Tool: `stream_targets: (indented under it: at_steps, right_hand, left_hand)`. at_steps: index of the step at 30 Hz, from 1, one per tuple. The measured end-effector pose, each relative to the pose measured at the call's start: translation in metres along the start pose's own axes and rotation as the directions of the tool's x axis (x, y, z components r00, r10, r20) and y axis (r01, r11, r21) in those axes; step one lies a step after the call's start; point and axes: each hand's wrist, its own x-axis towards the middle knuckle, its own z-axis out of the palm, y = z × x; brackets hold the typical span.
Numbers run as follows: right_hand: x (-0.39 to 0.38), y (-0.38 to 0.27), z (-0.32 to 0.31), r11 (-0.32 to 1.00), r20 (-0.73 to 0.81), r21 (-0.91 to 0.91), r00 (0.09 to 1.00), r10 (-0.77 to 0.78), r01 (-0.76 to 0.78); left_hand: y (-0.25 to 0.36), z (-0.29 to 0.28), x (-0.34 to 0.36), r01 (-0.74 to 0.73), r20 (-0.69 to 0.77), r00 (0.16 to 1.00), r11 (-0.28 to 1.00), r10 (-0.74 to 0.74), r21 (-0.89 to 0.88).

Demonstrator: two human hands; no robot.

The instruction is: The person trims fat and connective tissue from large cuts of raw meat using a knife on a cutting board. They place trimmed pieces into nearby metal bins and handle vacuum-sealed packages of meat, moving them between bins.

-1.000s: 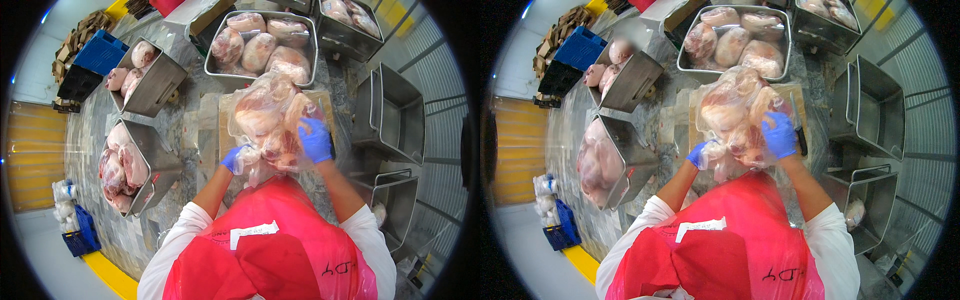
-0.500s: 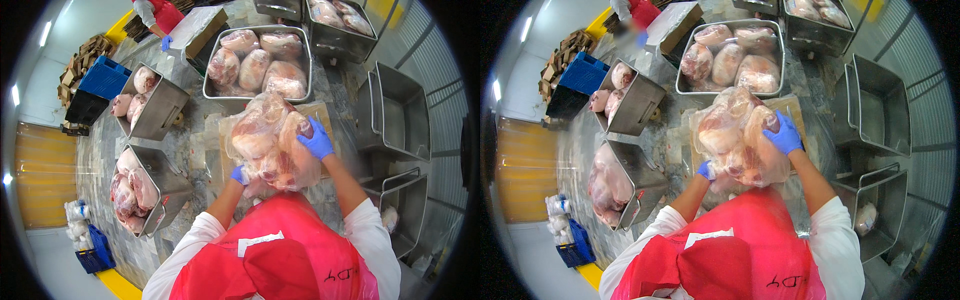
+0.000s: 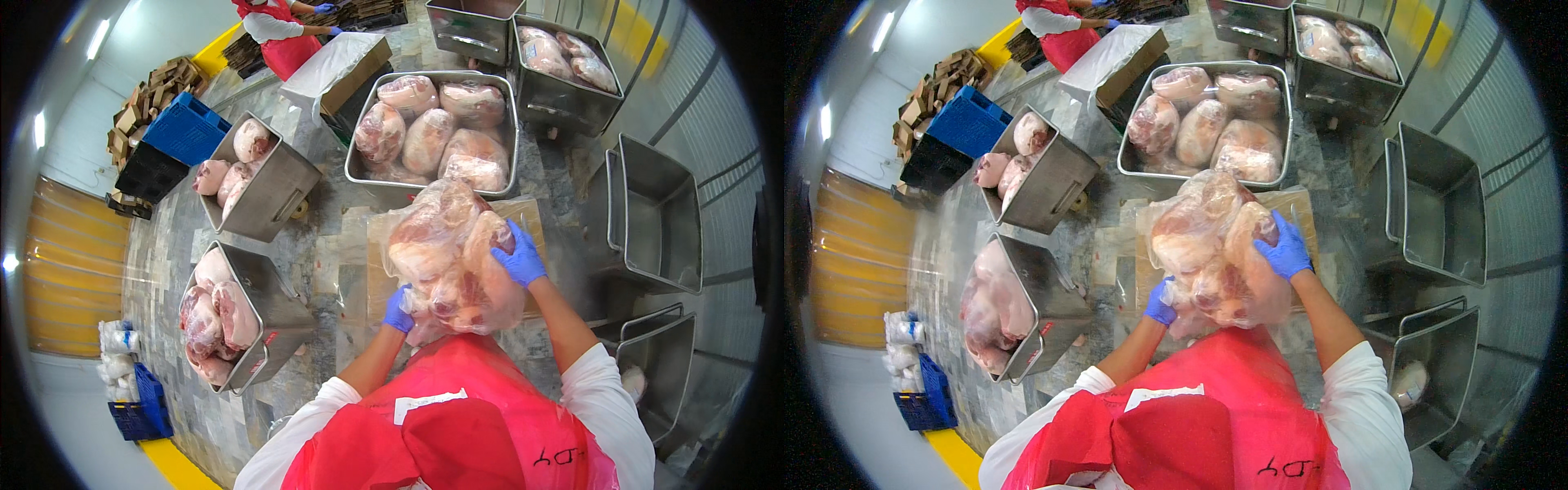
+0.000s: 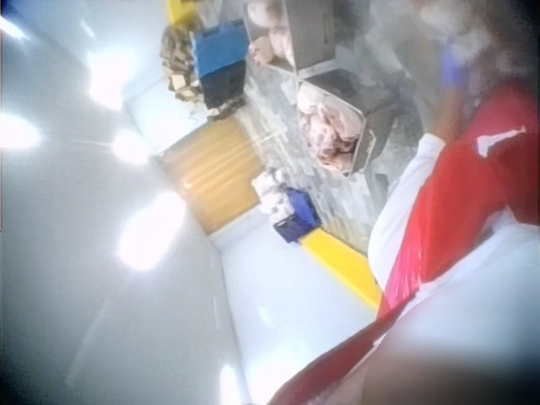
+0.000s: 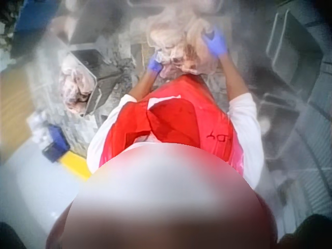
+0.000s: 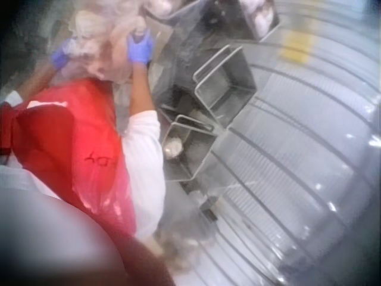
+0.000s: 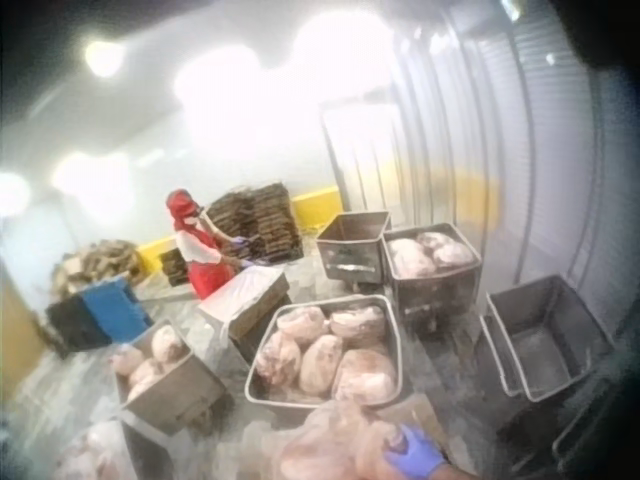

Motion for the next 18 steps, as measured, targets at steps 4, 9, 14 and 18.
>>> stream_targets:
  at_steps: [4,9,14,18]
  right_hand:
    - [0.007,0.008,-0.006,0.994,0.062,0.102,0.998,0.033,-0.040]
    - [0.025,0.043,-0.001,0.833,0.263,0.469,0.947,0.184,-0.292]
    - [0.016,0.015,-0.011,0.685,0.312,0.624,0.924,0.221,-0.375]
    - [0.007,0.030,0.010,0.688,0.373,0.571,0.888,0.270,-0.449]
  left_hand:
    - [-0.002,-0.017,0.035,0.009,-0.167,0.982,0.861,0.089,0.508]
    - [-0.005,0.036,0.024,-0.016,0.364,0.931,0.994,-0.025,0.109]
    - [0.009,0.059,-0.017,0.078,0.277,0.959,0.996,-0.061,-0.052]
    - [0.032,0.005,-0.038,-0.297,0.281,0.949,0.108,0.140,0.949]
